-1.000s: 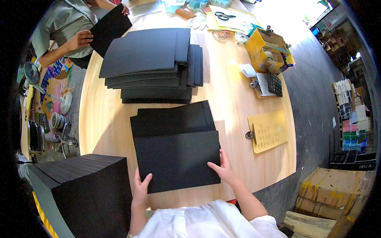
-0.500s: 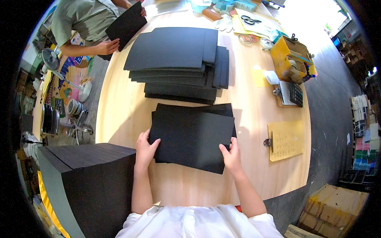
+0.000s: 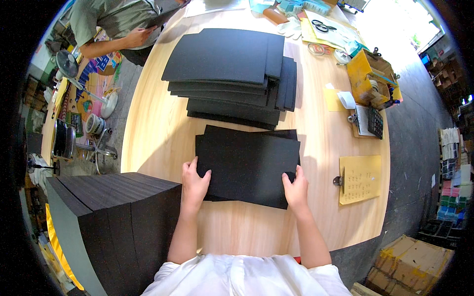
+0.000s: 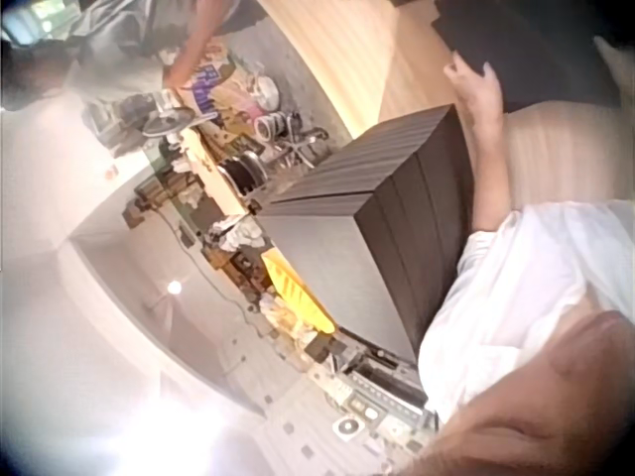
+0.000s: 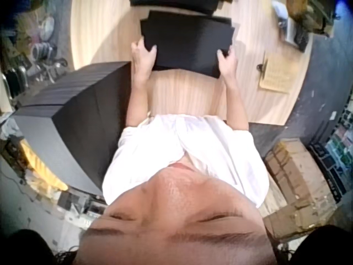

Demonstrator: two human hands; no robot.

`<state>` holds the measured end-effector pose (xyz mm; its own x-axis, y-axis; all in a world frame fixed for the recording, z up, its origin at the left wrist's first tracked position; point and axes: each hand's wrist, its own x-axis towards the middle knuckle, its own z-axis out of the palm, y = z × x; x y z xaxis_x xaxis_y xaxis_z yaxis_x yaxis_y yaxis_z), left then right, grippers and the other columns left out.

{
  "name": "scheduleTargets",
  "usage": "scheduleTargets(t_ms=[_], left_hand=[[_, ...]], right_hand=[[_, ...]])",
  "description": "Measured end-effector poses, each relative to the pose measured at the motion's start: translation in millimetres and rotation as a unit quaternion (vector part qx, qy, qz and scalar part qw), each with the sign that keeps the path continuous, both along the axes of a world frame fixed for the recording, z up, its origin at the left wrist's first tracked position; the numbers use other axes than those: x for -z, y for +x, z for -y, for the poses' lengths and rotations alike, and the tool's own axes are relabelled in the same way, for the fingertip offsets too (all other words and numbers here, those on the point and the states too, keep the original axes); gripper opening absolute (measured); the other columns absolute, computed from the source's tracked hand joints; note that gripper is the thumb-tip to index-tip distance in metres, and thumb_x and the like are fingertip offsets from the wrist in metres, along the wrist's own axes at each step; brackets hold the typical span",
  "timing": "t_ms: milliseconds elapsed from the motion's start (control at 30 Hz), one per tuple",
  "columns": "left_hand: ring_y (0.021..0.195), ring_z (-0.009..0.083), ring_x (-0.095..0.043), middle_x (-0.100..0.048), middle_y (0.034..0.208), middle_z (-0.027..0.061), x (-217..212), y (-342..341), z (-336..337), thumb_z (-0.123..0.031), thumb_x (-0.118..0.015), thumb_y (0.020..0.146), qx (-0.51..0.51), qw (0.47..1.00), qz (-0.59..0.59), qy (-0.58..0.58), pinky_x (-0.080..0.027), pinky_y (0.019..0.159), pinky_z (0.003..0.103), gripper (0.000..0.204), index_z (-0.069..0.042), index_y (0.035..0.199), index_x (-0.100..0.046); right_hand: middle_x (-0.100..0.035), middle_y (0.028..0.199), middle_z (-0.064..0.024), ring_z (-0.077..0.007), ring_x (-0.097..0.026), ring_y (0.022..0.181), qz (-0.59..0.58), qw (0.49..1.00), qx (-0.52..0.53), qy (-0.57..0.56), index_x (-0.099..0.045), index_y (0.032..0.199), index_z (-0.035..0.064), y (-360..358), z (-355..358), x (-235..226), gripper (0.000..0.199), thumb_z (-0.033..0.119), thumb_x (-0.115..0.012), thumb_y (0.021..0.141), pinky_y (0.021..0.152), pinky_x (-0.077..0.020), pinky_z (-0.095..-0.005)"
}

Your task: The person repeatedly picks up black rectangular sheets from a large stack on the left and places them onto a smaller stack on the right. The person handles the sheets one at a time, aligning them before adding them to the growing pile.

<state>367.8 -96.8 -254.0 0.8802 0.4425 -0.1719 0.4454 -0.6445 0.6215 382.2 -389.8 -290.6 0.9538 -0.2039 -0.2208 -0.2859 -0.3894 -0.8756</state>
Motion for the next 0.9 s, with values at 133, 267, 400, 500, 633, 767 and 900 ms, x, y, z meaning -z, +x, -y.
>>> scheduleTargets(t_ms=[133,267,400,500,633,767,900], left_hand=[[0.114,0.0388,-0.053,-0.052,0.121,0.0237,-1.5,0.1,3.8,-0.010,-0.072,0.079,-0.017,1.000,0.014,-0.015,-0.043,0.100,0.041,0.059,0.001,0.132,-0.050],[0.116,0.0383,-0.053,-0.052,0.122,0.0228,0.5,0.4,1.1,-0.009,-0.071,0.078,-0.011,1.000,0.015,-0.018,-0.043,0.100,0.041,0.056,0.000,0.130,-0.052],[0.110,0.0361,-0.053,-0.050,0.116,0.0199,4.5,0.7,1.9,-0.007,-0.072,0.078,-0.002,0.999,0.034,-0.001,-0.043,0.098,0.041,0.060,0.000,0.133,-0.049],[0.110,0.0360,-0.053,-0.050,0.117,0.0200,6.3,1.4,3.0,-0.006,-0.070,0.079,-0.001,0.999,0.035,0.005,-0.043,0.099,0.040,0.060,0.001,0.134,-0.049],[0.116,0.0365,-0.048,-0.049,0.117,0.0197,6.9,-0.1,5.4,-0.008,-0.071,0.079,-0.006,0.999,0.031,-0.005,-0.040,0.101,0.043,0.061,-0.001,0.135,-0.048],[0.122,0.0373,-0.040,-0.047,0.122,0.0199,10.1,-9.0,13.4,-0.012,-0.071,0.079,0.010,0.984,0.078,0.162,-0.034,0.105,0.049,0.064,-0.004,0.136,-0.044],[0.122,0.0366,-0.040,-0.044,0.127,0.0193,-10.3,-36.2,15.6,-0.013,-0.070,0.080,0.031,0.976,0.180,0.116,-0.033,0.104,0.049,0.060,-0.005,0.134,-0.046]], right_hand=[[-0.063,0.112,-0.0257,-0.0350,-0.062,0.105,-0.026,0.996,0.011,-0.082,-0.049,0.124,-0.0067,-1.4,-1.6,1.7,0.051,0.016,-0.070,0.083,0.092,-0.0474,-0.0411],[-0.062,0.110,-0.0240,-0.0332,-0.061,0.099,-0.040,0.983,-0.015,-0.177,-0.051,0.121,-0.0077,1.1,-4.1,-13.4,0.050,0.016,-0.071,0.082,0.087,-0.0492,-0.0395],[-0.064,0.101,-0.0217,-0.0298,-0.063,0.088,0.005,0.963,-0.042,-0.267,-0.055,0.119,-0.0086,-0.3,-5.3,-20.3,0.048,0.016,-0.072,0.082,0.081,-0.0513,-0.0381],[-0.061,0.108,-0.0217,-0.0333,-0.061,0.096,-0.017,0.957,-0.050,-0.286,-0.054,0.122,-0.0064,0.1,-11.1,-27.8,0.050,0.018,-0.072,0.082,0.086,-0.0498,-0.0408],[-0.055,0.114,-0.0189,-0.0352,-0.056,0.107,-0.040,0.934,-0.050,-0.353,-0.051,0.127,-0.0020,0.2,-23.8,-51.2,0.054,0.021,-0.073,0.082,0.091,-0.0473,-0.0442],[-0.052,0.113,-0.0155,-0.0324,-0.052,0.107,0.082,0.890,-0.075,-0.443,-0.050,0.129,0.0010,-2.2,-27.2,-51.4,0.057,0.020,-0.075,0.081,0.090,-0.0436,-0.0429],[-0.051,0.113,-0.0143,-0.0314,-0.052,0.105,0.211,0.900,-0.130,-0.360,-0.053,0.127,0.0043,-16.2,-48.1,-60.0,0.053,0.018,-0.074,0.081,0.090,-0.0410,-0.0414]])
